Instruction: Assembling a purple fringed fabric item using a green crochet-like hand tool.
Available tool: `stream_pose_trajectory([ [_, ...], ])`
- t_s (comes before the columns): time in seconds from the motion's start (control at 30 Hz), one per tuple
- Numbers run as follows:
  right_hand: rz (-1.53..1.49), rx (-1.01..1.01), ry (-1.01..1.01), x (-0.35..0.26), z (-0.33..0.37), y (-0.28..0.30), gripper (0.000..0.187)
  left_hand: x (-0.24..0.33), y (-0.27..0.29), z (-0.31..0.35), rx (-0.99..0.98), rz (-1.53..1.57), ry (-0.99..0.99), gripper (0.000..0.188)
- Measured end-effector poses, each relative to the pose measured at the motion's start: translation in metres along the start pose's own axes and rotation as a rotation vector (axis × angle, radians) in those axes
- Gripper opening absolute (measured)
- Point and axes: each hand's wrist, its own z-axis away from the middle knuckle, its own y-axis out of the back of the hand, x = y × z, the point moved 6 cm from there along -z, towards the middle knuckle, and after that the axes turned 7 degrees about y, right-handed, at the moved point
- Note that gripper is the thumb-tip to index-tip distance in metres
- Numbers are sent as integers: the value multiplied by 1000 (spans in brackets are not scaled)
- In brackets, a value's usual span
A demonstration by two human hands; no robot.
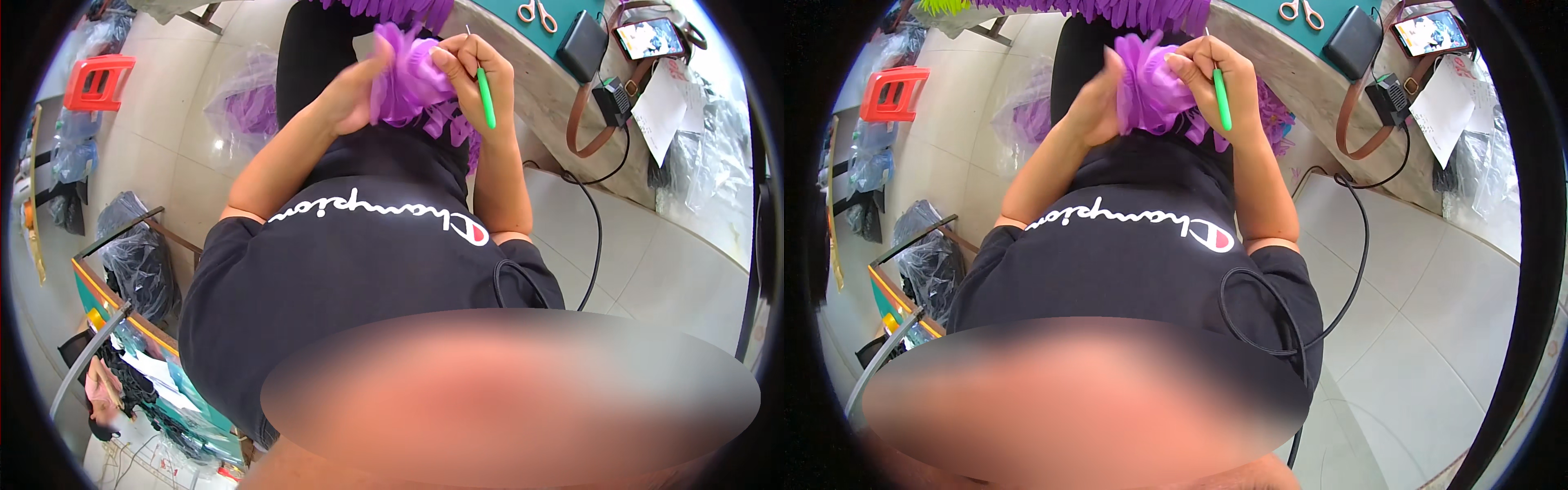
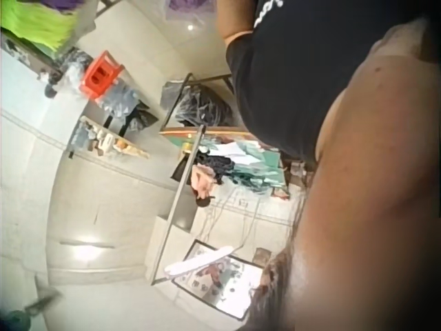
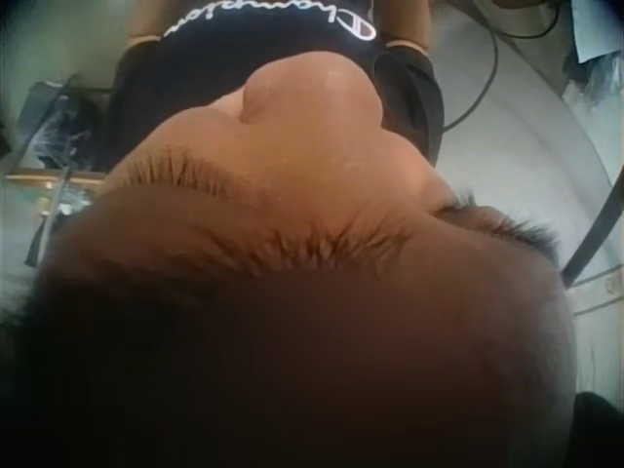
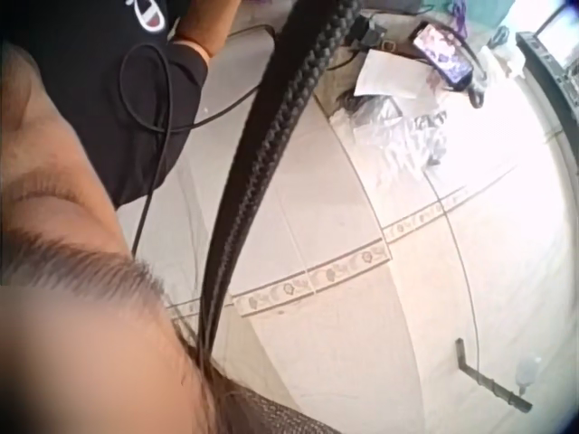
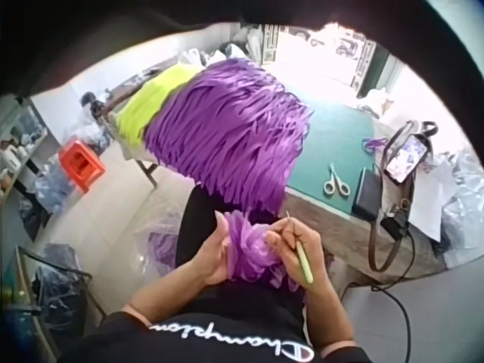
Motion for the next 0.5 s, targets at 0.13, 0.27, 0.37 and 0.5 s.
stream_pose_trajectory([
  [0.13, 167, 66, 35, 2, 2, 11, 32, -23, -2, 8, 41, -250, 318, 50],
  [0.27, 155, 249, 98, 4, 11, 24, 36, -22, -4, 11, 136, -164, 284, 32],
  [0.37, -569, 273, 138, 3, 24, 22, 31, -2, -8, 16, 236, -267, -61, 26],
  [0.5, -75, 109, 98, -22, 34, -1, 10, 3, -11, 18, 212, -276, -227, 22],
])
